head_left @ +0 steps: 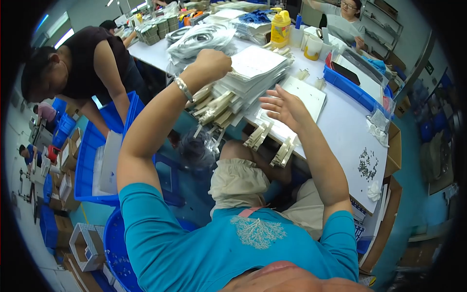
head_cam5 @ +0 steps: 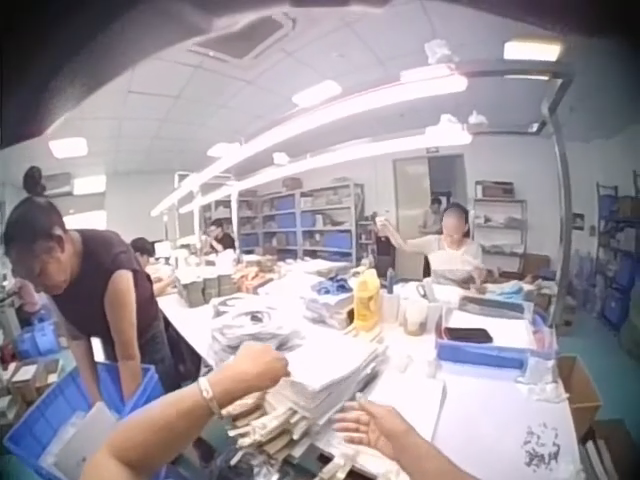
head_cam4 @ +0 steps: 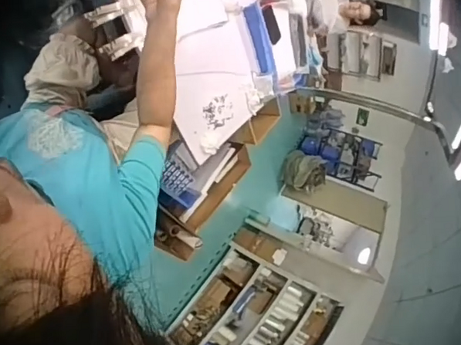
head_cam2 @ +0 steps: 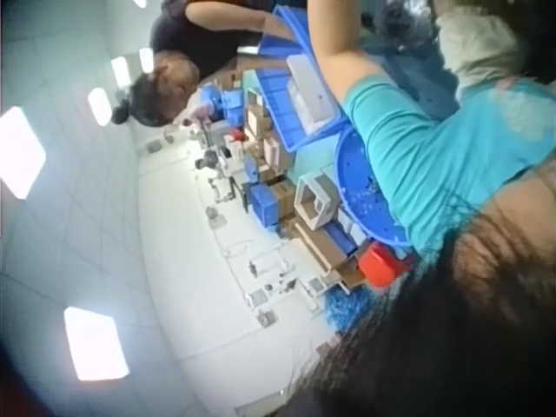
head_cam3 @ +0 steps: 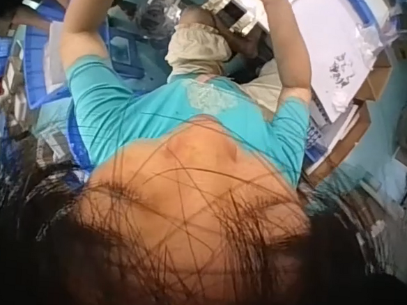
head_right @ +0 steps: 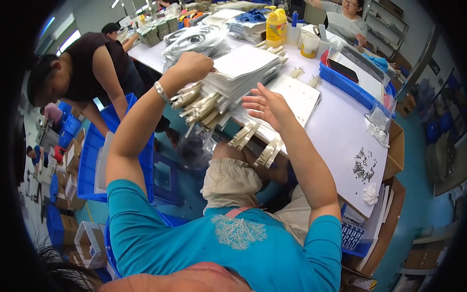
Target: Manually applying small decorative studs to template sheets at a factory workbench.
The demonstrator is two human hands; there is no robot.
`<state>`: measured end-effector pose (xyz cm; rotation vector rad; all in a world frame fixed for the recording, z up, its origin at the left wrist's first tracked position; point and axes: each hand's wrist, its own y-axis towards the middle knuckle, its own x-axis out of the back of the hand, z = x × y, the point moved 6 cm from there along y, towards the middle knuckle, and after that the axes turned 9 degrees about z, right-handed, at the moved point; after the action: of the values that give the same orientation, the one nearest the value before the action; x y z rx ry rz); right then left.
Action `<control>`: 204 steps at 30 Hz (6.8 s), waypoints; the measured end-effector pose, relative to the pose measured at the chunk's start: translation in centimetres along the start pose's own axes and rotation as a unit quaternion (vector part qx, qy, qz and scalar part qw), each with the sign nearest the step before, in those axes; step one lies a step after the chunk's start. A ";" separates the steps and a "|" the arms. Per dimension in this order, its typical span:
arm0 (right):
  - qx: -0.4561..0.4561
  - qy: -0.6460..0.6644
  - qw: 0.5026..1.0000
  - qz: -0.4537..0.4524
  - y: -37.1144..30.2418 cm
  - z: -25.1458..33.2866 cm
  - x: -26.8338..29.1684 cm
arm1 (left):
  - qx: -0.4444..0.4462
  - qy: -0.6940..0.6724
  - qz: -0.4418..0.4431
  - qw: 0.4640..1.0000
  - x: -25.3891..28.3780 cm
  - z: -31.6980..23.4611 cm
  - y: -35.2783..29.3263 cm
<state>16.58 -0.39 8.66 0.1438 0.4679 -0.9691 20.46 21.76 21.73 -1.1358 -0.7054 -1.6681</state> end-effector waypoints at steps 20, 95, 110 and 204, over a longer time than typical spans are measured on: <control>0.216 -0.165 0.953 -0.135 -19.1 8.1 5.3 | -0.287 -0.392 -0.390 0.783 4.9 -20.2 -20.6; 0.111 -0.664 0.678 -0.296 -26.6 -2.7 5.7 | -0.243 -0.515 -0.190 0.800 -5.5 -33.4 -6.9; 0.022 -0.746 0.624 -0.231 -22.9 -4.7 4.0 | -0.279 -0.507 -0.207 0.789 -6.0 -32.6 -6.0; -0.023 -0.669 0.676 -0.308 -37.5 1.8 15.5 | -0.284 -0.339 -0.111 0.890 -7.0 -33.8 -6.3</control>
<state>-6.28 -33.94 6.72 -0.8159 -0.9096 -1.4358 3.27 -1.71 2.20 -2.1926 -0.8109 -1.7118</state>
